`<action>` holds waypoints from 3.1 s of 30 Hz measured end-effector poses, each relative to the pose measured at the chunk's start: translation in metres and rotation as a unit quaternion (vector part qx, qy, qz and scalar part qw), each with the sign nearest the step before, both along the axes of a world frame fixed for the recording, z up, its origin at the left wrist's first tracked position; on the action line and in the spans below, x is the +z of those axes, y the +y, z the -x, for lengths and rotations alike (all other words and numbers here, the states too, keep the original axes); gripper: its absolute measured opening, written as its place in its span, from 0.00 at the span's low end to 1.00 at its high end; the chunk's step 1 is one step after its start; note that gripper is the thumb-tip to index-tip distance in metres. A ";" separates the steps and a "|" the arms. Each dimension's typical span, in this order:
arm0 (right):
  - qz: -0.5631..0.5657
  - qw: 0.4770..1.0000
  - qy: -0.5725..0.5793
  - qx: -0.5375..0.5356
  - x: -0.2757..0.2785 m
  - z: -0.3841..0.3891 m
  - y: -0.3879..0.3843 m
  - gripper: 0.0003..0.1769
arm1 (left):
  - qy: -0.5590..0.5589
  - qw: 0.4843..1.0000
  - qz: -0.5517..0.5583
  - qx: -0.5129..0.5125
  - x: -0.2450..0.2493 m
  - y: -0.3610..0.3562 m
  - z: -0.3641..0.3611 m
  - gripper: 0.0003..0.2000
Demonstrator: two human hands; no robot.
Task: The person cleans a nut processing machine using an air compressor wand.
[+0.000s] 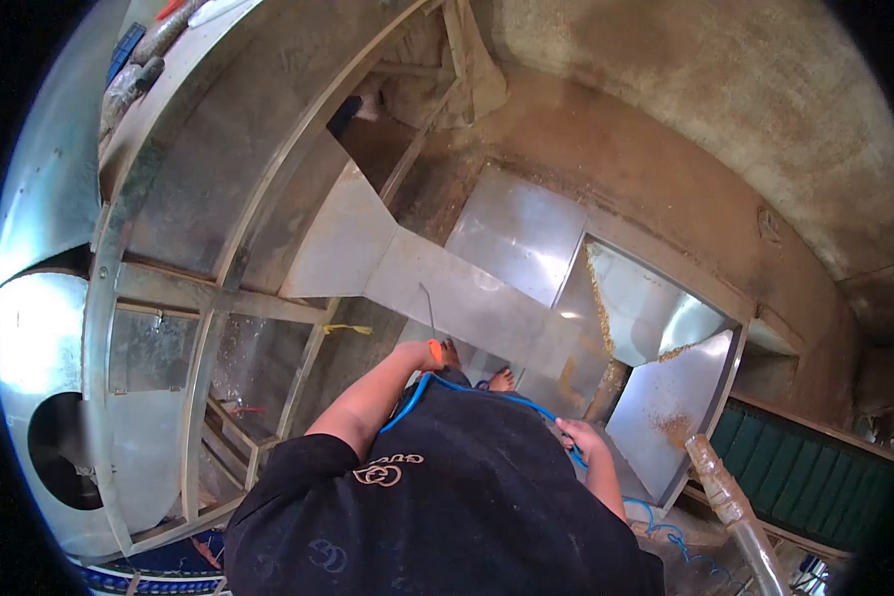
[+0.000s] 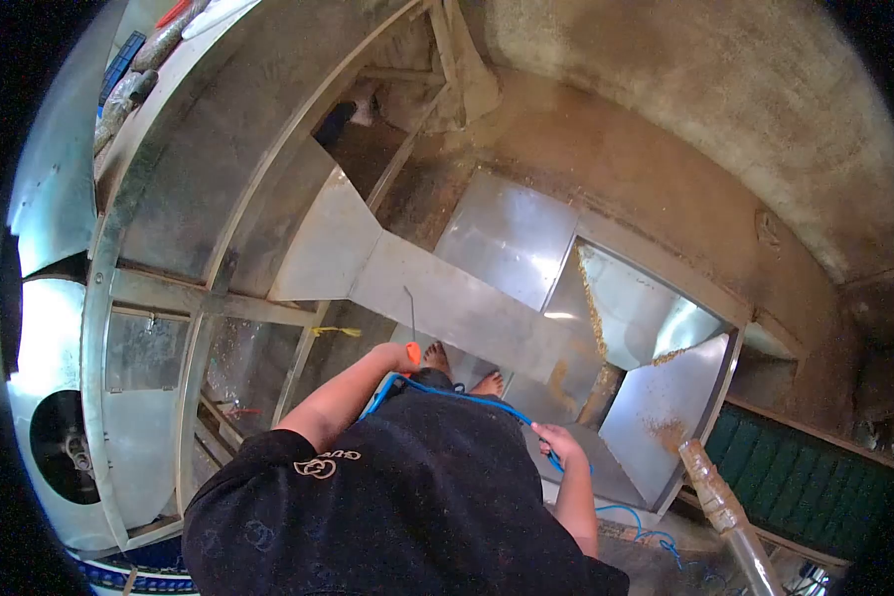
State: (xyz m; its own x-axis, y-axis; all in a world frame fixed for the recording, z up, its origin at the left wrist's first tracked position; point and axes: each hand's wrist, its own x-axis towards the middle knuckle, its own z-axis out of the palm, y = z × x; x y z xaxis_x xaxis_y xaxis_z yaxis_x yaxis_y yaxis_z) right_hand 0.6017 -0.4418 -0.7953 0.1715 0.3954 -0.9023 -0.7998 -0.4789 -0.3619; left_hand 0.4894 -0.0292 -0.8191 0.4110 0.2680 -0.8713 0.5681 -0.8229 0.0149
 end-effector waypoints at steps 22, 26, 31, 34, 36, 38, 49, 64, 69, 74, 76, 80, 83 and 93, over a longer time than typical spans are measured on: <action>0.125 0.983 -0.128 0.039 -0.004 0.036 0.006 0.35 | 0.004 0.979 0.088 -0.184 -0.021 0.067 -0.094 0.25; 0.223 0.953 -0.199 0.054 0.022 0.069 0.032 0.34 | 0.084 0.939 -0.014 -0.334 -0.009 0.052 -0.129 0.17; 0.278 0.944 -0.177 -0.036 0.044 0.147 0.064 0.34 | 0.023 0.948 0.104 -0.302 -0.156 0.113 -0.152 0.13; 0.295 0.929 -0.212 -0.065 0.053 0.190 0.080 0.37 | -0.189 0.948 0.225 -0.123 -0.093 0.093 -0.184 0.14; 0.332 0.914 -0.216 -0.092 0.070 0.209 0.106 0.39 | -0.265 0.921 0.285 -0.035 -0.096 0.086 -0.214 0.07; 0.385 0.904 -0.176 -0.068 0.076 0.220 0.127 0.43 | -0.317 0.932 0.169 -0.041 -0.078 0.075 -0.242 0.11; 0.338 0.836 -0.393 -0.179 0.131 0.210 0.160 0.40 | -0.337 0.805 0.421 0.248 0.092 0.008 -0.336 0.15; 0.277 0.768 -0.558 -0.152 0.264 0.249 0.102 0.25 | -0.169 0.885 0.425 0.092 0.111 -0.167 -0.226 0.05; 0.324 0.764 -0.542 -0.130 0.256 0.269 0.089 0.24 | -0.042 0.925 0.313 0.212 0.010 -0.140 -0.201 0.04; 0.316 0.814 -0.442 -0.207 0.245 0.287 0.081 0.24 | 0.032 0.828 0.360 0.428 -0.006 -0.111 -0.197 0.07; 0.320 0.830 -0.387 -0.242 0.241 0.293 0.081 0.24 | 0.001 0.822 0.375 0.428 -0.001 -0.106 -0.209 0.07; 0.360 0.798 -0.322 -0.359 0.237 0.282 0.084 0.24 | -0.026 0.782 0.415 0.465 -0.010 -0.084 -0.246 0.07; 0.375 0.797 -0.318 -0.352 0.242 0.251 0.082 0.24 | -0.036 0.784 0.420 0.457 -0.019 -0.075 -0.271 0.06; 0.384 0.803 -0.357 -0.283 0.237 0.192 0.083 0.23 | -0.085 0.910 0.327 0.242 -0.035 -0.093 -0.316 0.06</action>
State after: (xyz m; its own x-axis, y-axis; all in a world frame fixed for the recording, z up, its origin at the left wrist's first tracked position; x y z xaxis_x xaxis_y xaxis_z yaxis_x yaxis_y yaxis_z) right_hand 0.4100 -0.3589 -0.5581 0.7106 -0.5539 -0.4340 -0.6872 -0.4139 -0.5970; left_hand 0.8050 -0.1219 -0.8538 0.5272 -0.0990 -0.8440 0.8046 -0.2613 0.5332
